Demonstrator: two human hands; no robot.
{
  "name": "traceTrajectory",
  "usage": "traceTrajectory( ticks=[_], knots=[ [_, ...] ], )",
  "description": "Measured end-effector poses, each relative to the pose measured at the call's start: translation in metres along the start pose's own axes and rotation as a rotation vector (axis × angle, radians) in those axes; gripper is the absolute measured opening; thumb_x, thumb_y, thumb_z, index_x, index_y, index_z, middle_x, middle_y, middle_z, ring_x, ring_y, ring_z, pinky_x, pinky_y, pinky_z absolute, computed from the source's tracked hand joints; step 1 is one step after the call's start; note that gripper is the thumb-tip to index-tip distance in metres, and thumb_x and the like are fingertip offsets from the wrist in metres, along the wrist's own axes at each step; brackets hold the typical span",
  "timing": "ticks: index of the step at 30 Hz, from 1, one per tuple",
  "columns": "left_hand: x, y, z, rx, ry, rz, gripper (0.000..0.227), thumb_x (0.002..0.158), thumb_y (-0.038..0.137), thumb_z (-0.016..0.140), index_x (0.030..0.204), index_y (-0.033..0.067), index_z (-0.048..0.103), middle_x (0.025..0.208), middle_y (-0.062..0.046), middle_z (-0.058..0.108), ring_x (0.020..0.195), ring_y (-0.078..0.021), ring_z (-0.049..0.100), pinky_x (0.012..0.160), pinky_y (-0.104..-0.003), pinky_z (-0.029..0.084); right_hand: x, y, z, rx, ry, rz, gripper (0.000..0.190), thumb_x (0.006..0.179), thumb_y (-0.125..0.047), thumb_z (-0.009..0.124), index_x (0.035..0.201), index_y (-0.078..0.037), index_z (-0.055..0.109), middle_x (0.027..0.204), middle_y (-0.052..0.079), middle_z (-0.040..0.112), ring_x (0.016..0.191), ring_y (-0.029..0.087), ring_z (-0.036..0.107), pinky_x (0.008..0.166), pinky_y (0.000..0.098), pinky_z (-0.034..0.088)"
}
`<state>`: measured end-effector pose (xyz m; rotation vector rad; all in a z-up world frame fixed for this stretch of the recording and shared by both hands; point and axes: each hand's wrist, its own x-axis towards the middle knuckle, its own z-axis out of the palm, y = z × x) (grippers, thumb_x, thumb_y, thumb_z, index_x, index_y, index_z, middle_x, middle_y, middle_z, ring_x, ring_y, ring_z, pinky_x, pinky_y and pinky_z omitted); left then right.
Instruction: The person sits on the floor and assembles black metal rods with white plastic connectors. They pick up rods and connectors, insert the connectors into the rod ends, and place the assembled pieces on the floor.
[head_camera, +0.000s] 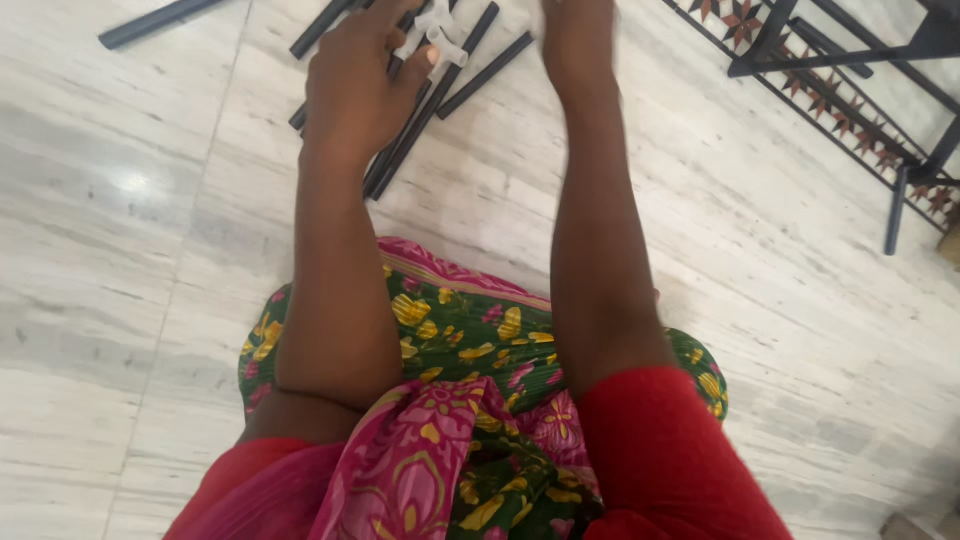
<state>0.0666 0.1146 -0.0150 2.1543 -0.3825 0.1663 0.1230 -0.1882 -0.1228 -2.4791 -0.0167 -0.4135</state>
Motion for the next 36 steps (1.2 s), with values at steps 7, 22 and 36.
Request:
traceTrajectory(
  ticks=[7, 22, 36],
  knots=[
    [-0.011, -0.011, 0.088, 0.118, -0.189, 0.071, 0.030, 0.093, 0.024, 0.082, 0.121, 0.0155, 0.074, 0.108, -0.016, 0.067, 0.100, -0.0371, 0.065, 0.083, -0.050, 0.052, -0.157, -0.020, -0.051, -0.136, -0.013, 0.045, 0.011, 0.089, -0.005, 0.077, 0.097, -0.006, 0.071, 0.097, 0.016, 0.067, 0.093, 0.039, 0.063, 0.081, 0.0497, 0.050],
    [-0.024, 0.024, 0.090, 0.275, -0.665, 0.159, 0.045, 0.075, 0.000, 0.071, 0.119, 0.0080, 0.076, 0.114, -0.019, 0.073, 0.108, -0.0372, 0.067, 0.093, -0.047, 0.055, -0.255, -0.064, -0.101, 0.061, -0.136, 0.263, 0.061, 0.091, -0.015, 0.080, 0.145, -0.010, 0.051, 0.134, 0.017, 0.057, 0.097, 0.030, 0.066, 0.085, 0.0439, 0.055],
    [-0.027, 0.116, 0.051, -0.408, -0.540, 0.281, 0.070, 0.084, 0.003, 0.078, 0.149, 0.0106, 0.054, 0.118, -0.016, 0.059, 0.086, -0.0274, 0.069, 0.075, -0.034, 0.060, -0.143, -0.112, -0.168, 0.234, 0.151, -0.013, 0.015, 0.105, -0.006, 0.069, 0.119, -0.001, 0.064, 0.099, 0.014, 0.069, 0.088, 0.026, 0.070, 0.079, 0.0357, 0.056]
  ],
)
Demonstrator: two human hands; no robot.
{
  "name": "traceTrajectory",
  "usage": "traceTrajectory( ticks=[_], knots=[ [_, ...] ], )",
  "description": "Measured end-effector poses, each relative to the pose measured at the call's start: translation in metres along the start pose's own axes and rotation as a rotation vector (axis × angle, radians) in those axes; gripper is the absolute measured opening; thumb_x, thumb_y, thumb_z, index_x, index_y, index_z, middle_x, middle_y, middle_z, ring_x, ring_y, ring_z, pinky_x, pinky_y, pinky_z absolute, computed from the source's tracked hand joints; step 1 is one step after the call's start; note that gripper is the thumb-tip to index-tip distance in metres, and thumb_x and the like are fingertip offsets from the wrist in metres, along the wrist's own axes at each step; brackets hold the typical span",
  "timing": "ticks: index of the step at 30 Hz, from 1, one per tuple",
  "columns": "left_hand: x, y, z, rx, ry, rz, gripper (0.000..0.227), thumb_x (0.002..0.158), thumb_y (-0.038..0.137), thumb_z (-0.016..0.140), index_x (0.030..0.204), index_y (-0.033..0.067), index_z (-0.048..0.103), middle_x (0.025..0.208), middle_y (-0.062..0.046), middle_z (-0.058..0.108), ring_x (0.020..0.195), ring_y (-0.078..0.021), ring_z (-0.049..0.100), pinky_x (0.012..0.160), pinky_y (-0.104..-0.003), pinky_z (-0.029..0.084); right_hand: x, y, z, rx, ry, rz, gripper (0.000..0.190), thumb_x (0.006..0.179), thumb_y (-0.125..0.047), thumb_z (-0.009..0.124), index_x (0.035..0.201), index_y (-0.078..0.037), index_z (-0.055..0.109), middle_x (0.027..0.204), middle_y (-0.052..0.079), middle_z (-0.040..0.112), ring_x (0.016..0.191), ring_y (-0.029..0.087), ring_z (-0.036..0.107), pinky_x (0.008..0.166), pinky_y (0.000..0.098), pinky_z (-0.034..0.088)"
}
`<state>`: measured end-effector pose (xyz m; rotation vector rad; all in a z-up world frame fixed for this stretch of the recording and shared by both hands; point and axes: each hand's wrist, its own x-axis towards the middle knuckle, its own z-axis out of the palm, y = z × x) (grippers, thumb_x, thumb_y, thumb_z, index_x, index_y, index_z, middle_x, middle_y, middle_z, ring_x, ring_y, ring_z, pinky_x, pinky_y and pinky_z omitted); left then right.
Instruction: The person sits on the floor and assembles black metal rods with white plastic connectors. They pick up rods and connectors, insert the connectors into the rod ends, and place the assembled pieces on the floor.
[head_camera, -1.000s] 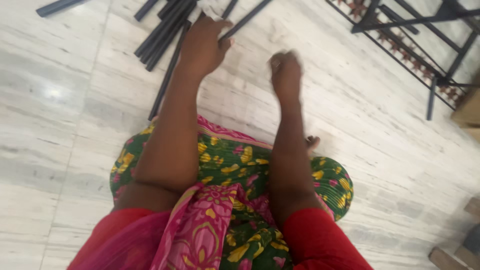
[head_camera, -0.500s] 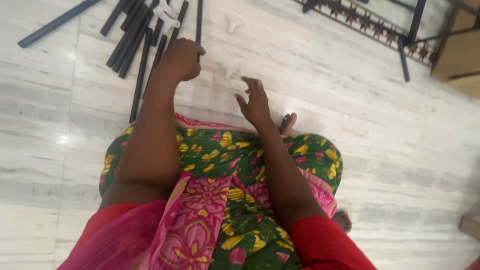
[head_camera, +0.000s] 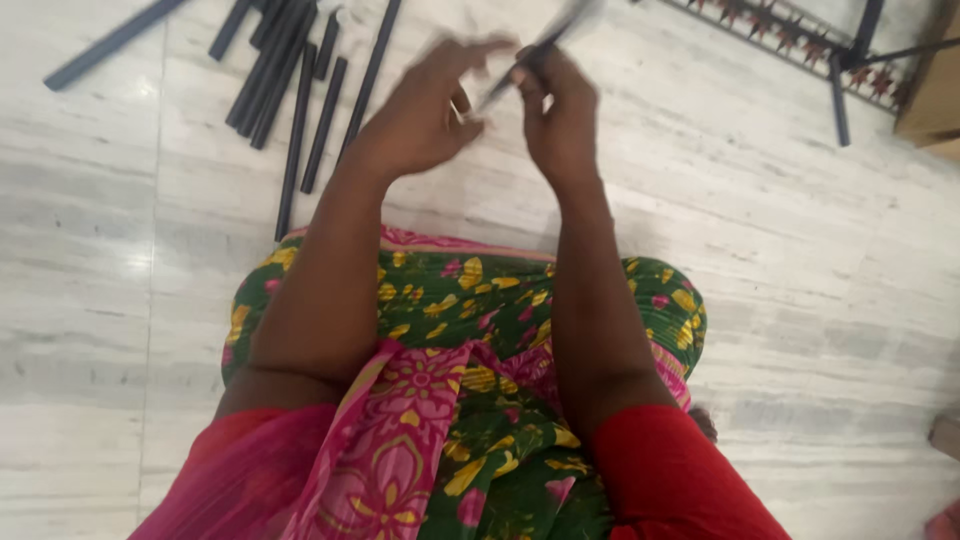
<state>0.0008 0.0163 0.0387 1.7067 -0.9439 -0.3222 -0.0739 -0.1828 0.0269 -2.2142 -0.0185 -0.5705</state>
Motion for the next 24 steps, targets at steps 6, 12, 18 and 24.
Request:
traceTrajectory(
  ticks=[6, 12, 18, 24],
  knots=[
    [0.007, -0.028, 0.015, 0.222, -0.003, -0.030, 0.030, 0.094, 0.013, 0.083, 0.119, 0.0047, 0.067, 0.098, -0.017, 0.071, 0.084, -0.0312, 0.070, 0.074, -0.040, 0.053, 0.004, -0.007, 0.010, 0.081, -0.065, 0.030, 0.016, 0.109, -0.016, 0.070, 0.110, 0.000, 0.066, 0.088, 0.010, 0.070, 0.080, 0.017, 0.072, 0.073, 0.0294, 0.056],
    [0.005, -0.049, 0.022, 0.014, 0.057, -0.300, 0.010, 0.101, 0.010, 0.069, 0.106, 0.0033, 0.065, 0.085, -0.013, 0.073, 0.080, -0.0234, 0.078, 0.071, -0.038, 0.058, -0.040, 0.071, 0.056, -0.025, 0.064, 0.372, 0.028, 0.092, -0.018, 0.087, 0.110, -0.004, 0.069, 0.091, 0.005, 0.072, 0.077, 0.011, 0.067, 0.069, 0.0273, 0.056],
    [0.005, -0.069, 0.039, 0.127, 0.124, -0.044, 0.014, 0.095, -0.001, 0.076, 0.106, 0.0019, 0.067, 0.089, -0.016, 0.073, 0.083, -0.0285, 0.074, 0.071, -0.040, 0.057, -0.108, 0.117, 0.119, -0.129, 0.112, 0.460, 0.039, 0.080, -0.024, 0.090, 0.108, -0.008, 0.067, 0.099, 0.008, 0.066, 0.075, 0.025, 0.063, 0.069, 0.0391, 0.052],
    [0.009, -0.082, 0.035, 0.061, 0.123, -0.020, 0.016, 0.097, -0.006, 0.073, 0.109, 0.0018, 0.065, 0.093, -0.015, 0.072, 0.089, -0.0270, 0.077, 0.077, -0.037, 0.061, -0.099, 0.122, 0.141, -0.374, 0.176, 0.392, 0.026, 0.089, -0.029, 0.078, 0.111, -0.017, 0.071, 0.111, 0.004, 0.065, 0.105, 0.031, 0.057, 0.091, 0.0494, 0.043]
  ],
)
